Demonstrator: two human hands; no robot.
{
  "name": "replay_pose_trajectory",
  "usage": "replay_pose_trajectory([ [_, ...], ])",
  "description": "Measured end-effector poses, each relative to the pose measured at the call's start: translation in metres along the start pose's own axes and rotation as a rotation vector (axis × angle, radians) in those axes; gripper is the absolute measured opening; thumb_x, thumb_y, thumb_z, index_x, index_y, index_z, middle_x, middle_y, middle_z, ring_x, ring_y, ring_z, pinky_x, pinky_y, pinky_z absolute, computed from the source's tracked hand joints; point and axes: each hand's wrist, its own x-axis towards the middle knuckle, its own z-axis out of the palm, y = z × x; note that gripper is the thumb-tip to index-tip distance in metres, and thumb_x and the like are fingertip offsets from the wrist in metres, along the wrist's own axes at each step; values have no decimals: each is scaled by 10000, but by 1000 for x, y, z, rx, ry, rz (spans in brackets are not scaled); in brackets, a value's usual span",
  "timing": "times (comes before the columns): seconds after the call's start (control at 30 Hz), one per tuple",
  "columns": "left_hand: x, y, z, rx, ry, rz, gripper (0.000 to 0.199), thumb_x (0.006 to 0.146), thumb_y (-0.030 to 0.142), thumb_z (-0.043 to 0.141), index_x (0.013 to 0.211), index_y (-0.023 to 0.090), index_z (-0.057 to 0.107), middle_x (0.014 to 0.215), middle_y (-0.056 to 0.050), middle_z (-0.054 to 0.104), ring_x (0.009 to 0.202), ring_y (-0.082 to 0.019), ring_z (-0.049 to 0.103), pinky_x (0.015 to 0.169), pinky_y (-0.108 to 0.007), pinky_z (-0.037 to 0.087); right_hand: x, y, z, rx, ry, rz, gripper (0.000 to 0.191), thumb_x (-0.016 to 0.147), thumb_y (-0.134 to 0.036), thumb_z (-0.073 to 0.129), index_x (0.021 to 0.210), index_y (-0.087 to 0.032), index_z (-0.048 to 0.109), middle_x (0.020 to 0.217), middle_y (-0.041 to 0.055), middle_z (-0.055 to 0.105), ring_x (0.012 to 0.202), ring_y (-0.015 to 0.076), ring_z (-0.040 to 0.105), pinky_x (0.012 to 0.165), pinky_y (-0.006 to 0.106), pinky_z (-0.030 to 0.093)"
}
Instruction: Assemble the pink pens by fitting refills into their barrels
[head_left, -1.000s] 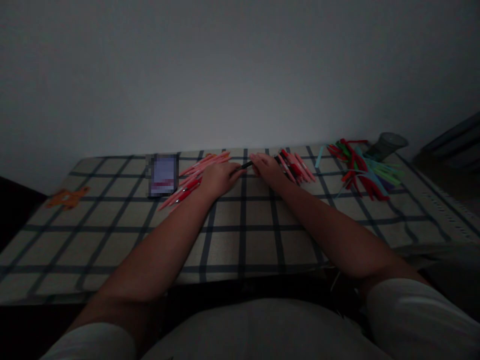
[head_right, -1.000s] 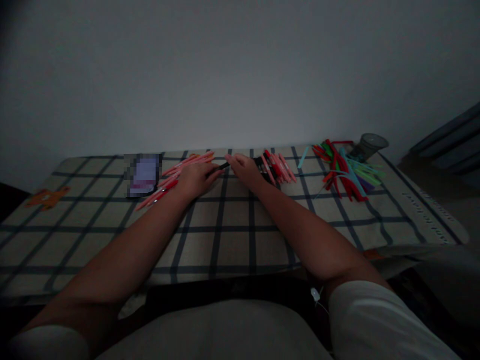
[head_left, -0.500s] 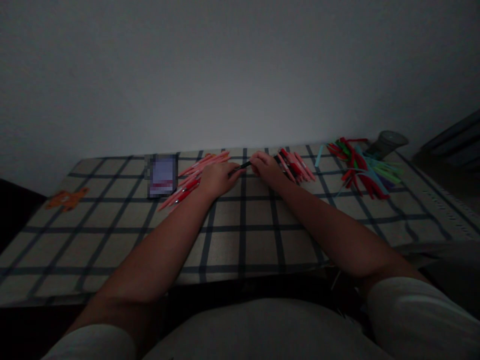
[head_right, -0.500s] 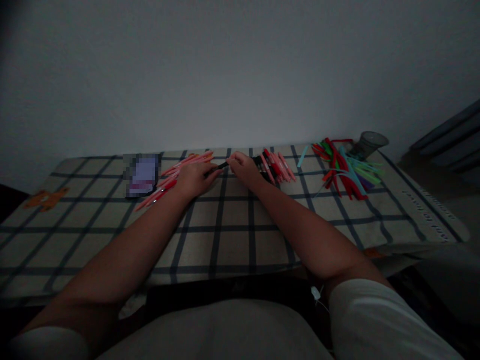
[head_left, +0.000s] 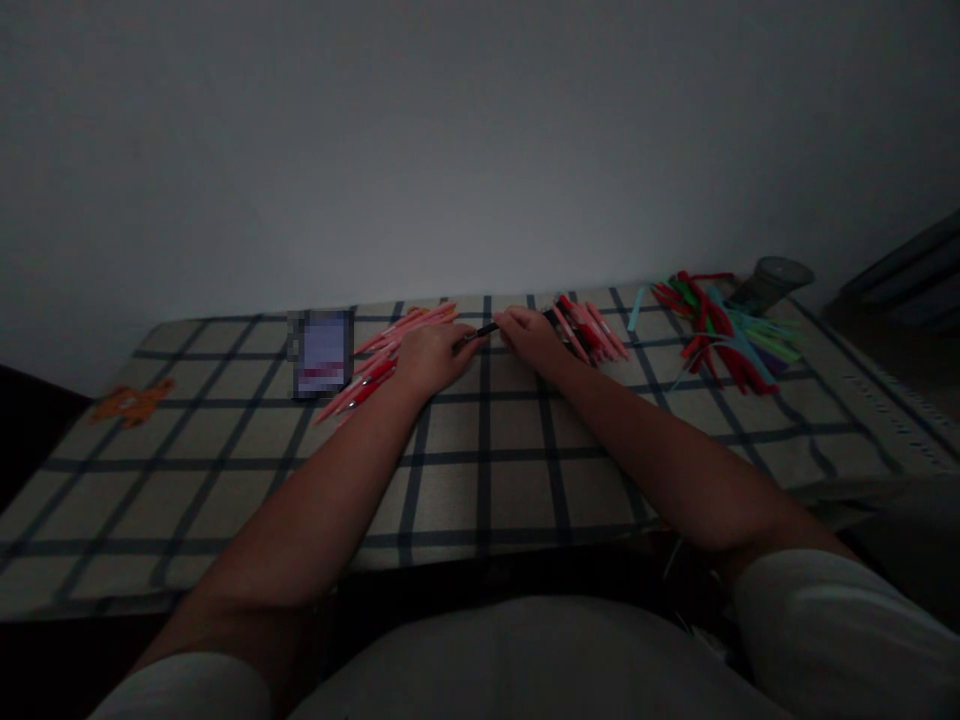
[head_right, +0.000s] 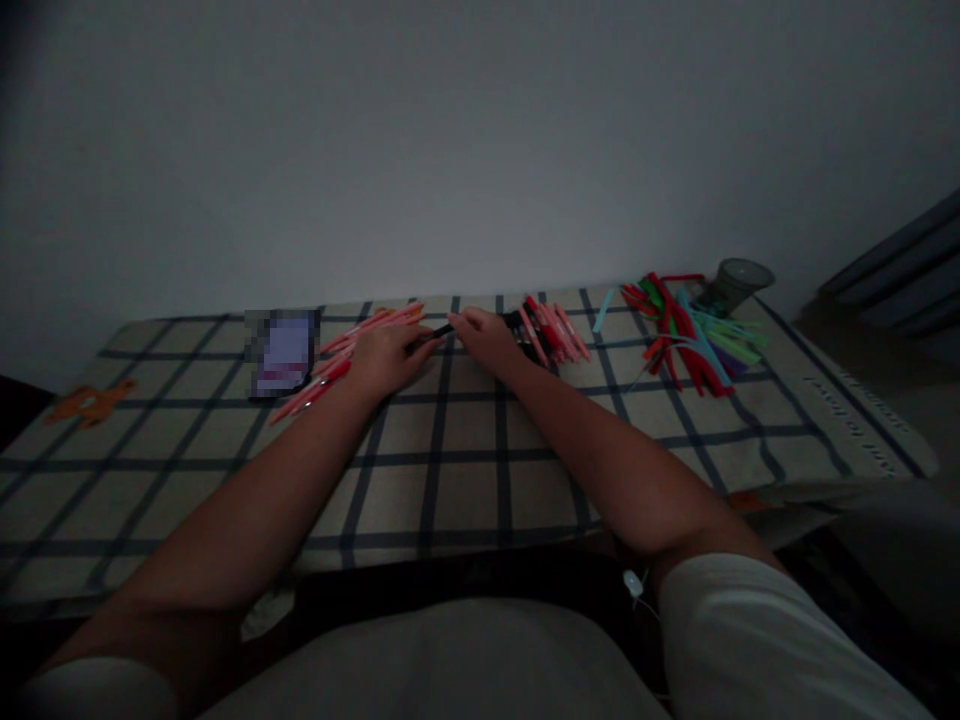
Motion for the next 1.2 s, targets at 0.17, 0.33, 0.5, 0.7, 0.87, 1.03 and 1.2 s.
replay_pose_trajectory([
  [0.17, 1, -3, 4, -5, 20, 3, 461, 1073, 589, 534, 1193, 278, 852, 1106, -107, 858, 1070, -345, 783, 839, -430, 547, -2, -2, 1, 100, -56, 26, 350, 1056, -379, 567, 738, -247, 506, 619, -63, 505, 615, 132, 464, 650, 281, 372],
  [0.33, 2, -3, 2, -23, 17, -27, 415, 1062, 560, 573, 1185, 276, 850, 1188, -101, 852, 1153, -341, 773, 920, -436, 559, 0, -2, 3, 218, -95, 84, 323, 1083, -285, 554, 764, -240, 524, 623, -73, 517, 575, 113, 464, 611, 249, 379],
  [0.5, 4, -3, 2, -25, 47, -62, 391, 1076, 517, 564, 1230, 279, 834, 1338, -84, 816, 1247, -324, 742, 1058, -436, 528, 7, 0, 10, 271, -89, 166, 432, 1137, -342, 519, 718, -240, 500, 588, -70, 499, 525, 106, 439, 564, 243, 357],
  [0.7, 13, 6, 3, 56, 42, -125, 416, 1098, 494, 511, 1300, 293, 814, 1391, -95, 791, 1254, -339, 735, 985, -423, 538, 20, 3, 21, 158, -15, 247, 592, 1126, -522, 515, 606, -247, 448, 516, -51, 451, 488, 116, 402, 532, 250, 323],
  [0.87, 29, 22, -2, 111, -42, -199, 454, 1107, 528, 483, 1280, 273, 816, 1292, -131, 817, 1219, -351, 741, 934, -405, 542, 40, 0, 28, 132, 106, 383, 474, 1090, -375, 449, 631, -261, 475, 539, -19, 473, 526, 168, 490, 561, 273, 391],
  [1.03, 35, 41, 8, 74, -12, -277, 471, 1136, 483, 403, 1281, 254, 788, 1304, -144, 804, 1198, -319, 745, 953, -382, 551, 45, 3, 37, 52, 350, 337, 416, 1061, -389, 447, 681, -250, 543, 700, 45, 618, 833, 222, 665, 774, 287, 469],
  [1.2, 31, 39, 23, -45, 112, -166, 517, 1147, 417, 333, 1272, 170, 770, 1298, -190, 796, 1198, -340, 739, 996, -432, 556, 47, 11, 41, 194, 327, 220, 421, 1068, -455, 473, 694, -263, 485, 644, -32, 507, 666, 165, 551, 650, 252, 424],
])
